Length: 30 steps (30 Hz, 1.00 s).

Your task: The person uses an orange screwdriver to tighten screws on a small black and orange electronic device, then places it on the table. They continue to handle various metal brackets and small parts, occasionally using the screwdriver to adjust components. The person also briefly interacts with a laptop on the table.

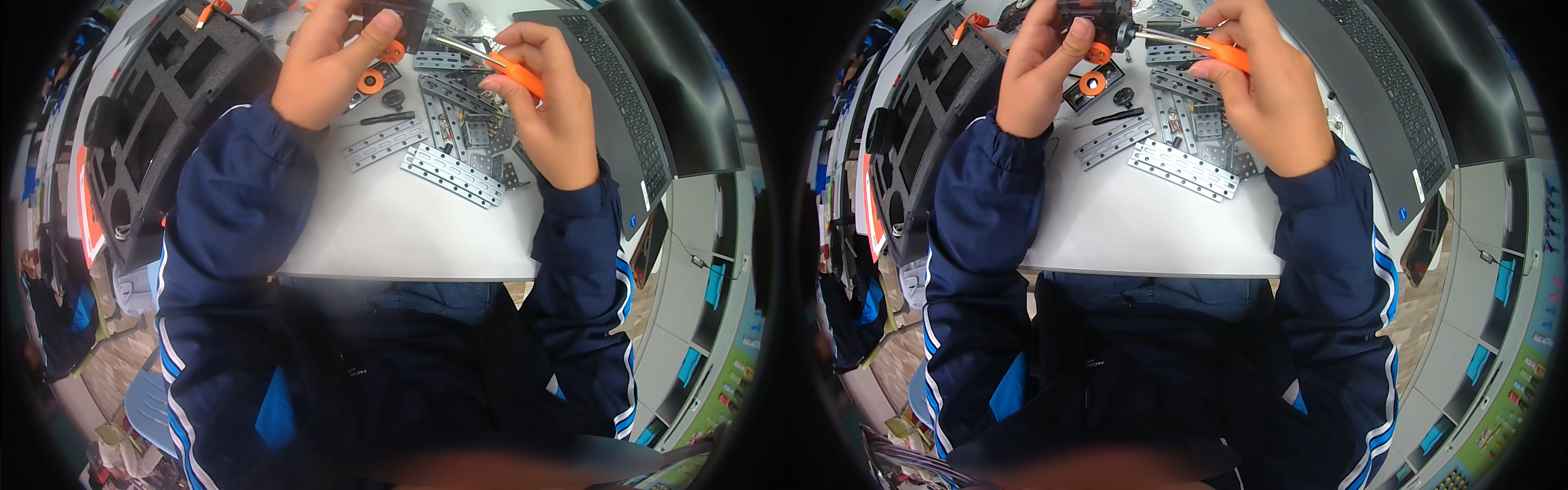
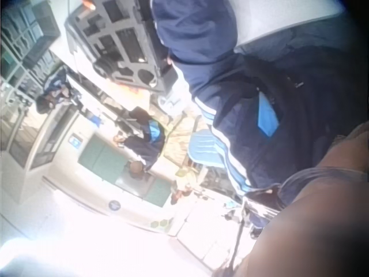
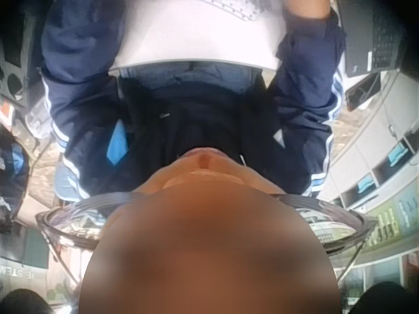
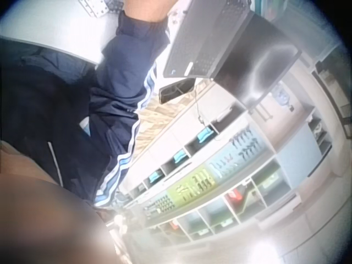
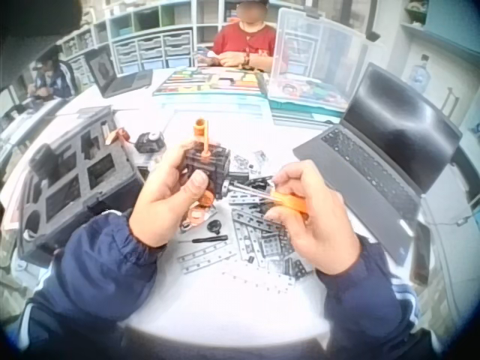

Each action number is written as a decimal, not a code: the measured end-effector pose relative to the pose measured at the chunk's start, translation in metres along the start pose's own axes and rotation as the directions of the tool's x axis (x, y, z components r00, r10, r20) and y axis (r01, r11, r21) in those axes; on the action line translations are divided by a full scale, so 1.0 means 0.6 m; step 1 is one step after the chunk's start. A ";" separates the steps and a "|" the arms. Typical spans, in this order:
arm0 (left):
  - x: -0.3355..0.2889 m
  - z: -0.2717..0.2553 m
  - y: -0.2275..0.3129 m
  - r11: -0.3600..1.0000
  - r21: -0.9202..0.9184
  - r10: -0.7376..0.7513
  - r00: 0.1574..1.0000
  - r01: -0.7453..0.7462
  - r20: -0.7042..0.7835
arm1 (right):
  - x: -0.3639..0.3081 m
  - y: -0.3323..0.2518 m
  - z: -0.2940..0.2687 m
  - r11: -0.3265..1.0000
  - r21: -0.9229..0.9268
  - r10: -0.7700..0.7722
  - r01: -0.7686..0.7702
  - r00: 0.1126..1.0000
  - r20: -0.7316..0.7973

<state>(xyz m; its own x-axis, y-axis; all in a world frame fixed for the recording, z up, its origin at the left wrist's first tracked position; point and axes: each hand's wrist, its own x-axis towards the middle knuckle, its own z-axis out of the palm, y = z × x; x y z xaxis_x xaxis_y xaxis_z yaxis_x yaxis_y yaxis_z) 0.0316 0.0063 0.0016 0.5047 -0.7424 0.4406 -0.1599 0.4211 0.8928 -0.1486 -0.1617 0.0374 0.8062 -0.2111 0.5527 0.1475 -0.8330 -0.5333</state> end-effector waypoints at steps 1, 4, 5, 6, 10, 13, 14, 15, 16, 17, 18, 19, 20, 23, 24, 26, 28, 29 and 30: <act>-0.001 0.003 0.001 0.999 -0.029 -0.041 0.999 0.040 -0.022 | -0.001 -0.001 0.003 0.999 -0.038 -0.002 0.002 1.000 -0.009; -0.001 0.009 0.004 0.991 -0.093 -0.100 0.993 0.094 -0.064 | -0.001 -0.004 0.002 0.997 -0.083 0.012 -0.013 1.000 -0.011; 0.000 0.010 0.005 0.993 -0.096 -0.075 0.995 0.069 -0.069 | 0.000 -0.005 0.000 0.998 -0.049 0.030 -0.029 1.000 0.006; 0.000 0.010 0.006 0.994 -0.100 -0.052 0.996 0.044 -0.074 | 0.000 -0.005 -0.001 0.999 -0.016 0.048 -0.047 0.999 0.024; -0.001 0.007 0.001 0.998 -0.045 -0.036 0.997 0.033 -0.074 | 0.004 -0.005 -0.002 0.996 0.053 0.077 -0.076 0.997 -0.012; 0.000 0.005 -0.004 1.000 0.017 -0.015 0.998 0.016 -0.054 | 0.001 -0.006 -0.003 0.985 0.089 0.148 -0.148 0.989 0.007; 0.000 0.002 -0.002 0.998 0.044 -0.036 0.999 0.038 -0.032 | 0.000 -0.006 -0.002 0.988 0.081 0.130 -0.130 0.991 -0.004; 0.000 0.001 0.001 0.996 0.072 -0.058 0.998 0.059 -0.010 | 0.000 -0.006 -0.001 0.991 0.072 0.113 -0.112 0.994 -0.014; -0.001 0.002 0.004 0.995 0.048 -0.085 0.996 0.085 0.003 | 0.001 -0.005 0.000 0.993 0.066 0.096 -0.095 0.995 -0.010; -0.002 0.003 0.009 0.993 0.024 -0.112 0.994 0.112 0.017 | 0.002 -0.003 0.000 0.995 0.059 0.079 -0.079 0.997 -0.006; -0.004 0.006 0.014 0.990 0.000 -0.138 0.990 0.138 0.032 | 0.003 -0.002 -0.001 0.997 0.052 0.062 -0.062 0.998 -0.001; -0.005 0.008 0.020 0.992 0.046 -0.120 0.992 0.118 0.042 | 0.004 -0.001 -0.002 0.999 0.022 0.039 -0.039 0.999 -0.002; -0.007 0.010 0.025 0.991 0.091 -0.102 0.993 0.097 0.052 | 0.005 0.000 -0.004 1.000 -0.008 0.016 -0.016 1.000 -0.002; -0.004 0.014 0.034 0.984 0.126 -0.126 0.992 0.123 0.015 | 0.004 0.001 -0.006 0.986 -0.137 -0.096 0.090 0.995 -0.035; -0.003 0.014 0.035 0.982 0.120 -0.148 0.989 0.148 -0.009 | 0.004 0.000 -0.006 0.974 -0.187 -0.140 0.128 0.989 -0.049; 0.003 0.014 0.033 0.982 0.176 -0.081 0.997 0.076 0.020 | 0.006 -0.001 -0.003 0.962 -0.211 -0.195 0.176 0.978 -0.073; 0.003 0.013 0.030 0.979 0.200 -0.042 0.999 0.035 0.028 | 0.006 -0.006 0.000 0.974 -0.190 -0.134 0.121 0.989 -0.056; 0.002 0.013 0.029 0.980 0.198 -0.035 0.999 0.030 0.020 | 0.005 -0.009 0.000 0.986 -0.159 -0.046 0.041 0.999 -0.024; 0.001 0.014 0.029 0.981 0.194 -0.028 1.000 0.025 0.013 | 0.003 -0.013 0.000 0.990 -0.132 0.043 -0.041 0.999 0.010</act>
<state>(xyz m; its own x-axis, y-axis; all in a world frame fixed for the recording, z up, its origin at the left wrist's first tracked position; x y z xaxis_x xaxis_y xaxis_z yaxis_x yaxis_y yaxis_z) 0.0222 0.0090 0.0179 0.4982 -0.7603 0.4167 -0.3088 0.2935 0.9047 -0.1481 -0.1556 0.0426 0.8173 -0.2419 0.5231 0.0368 -0.8839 -0.4663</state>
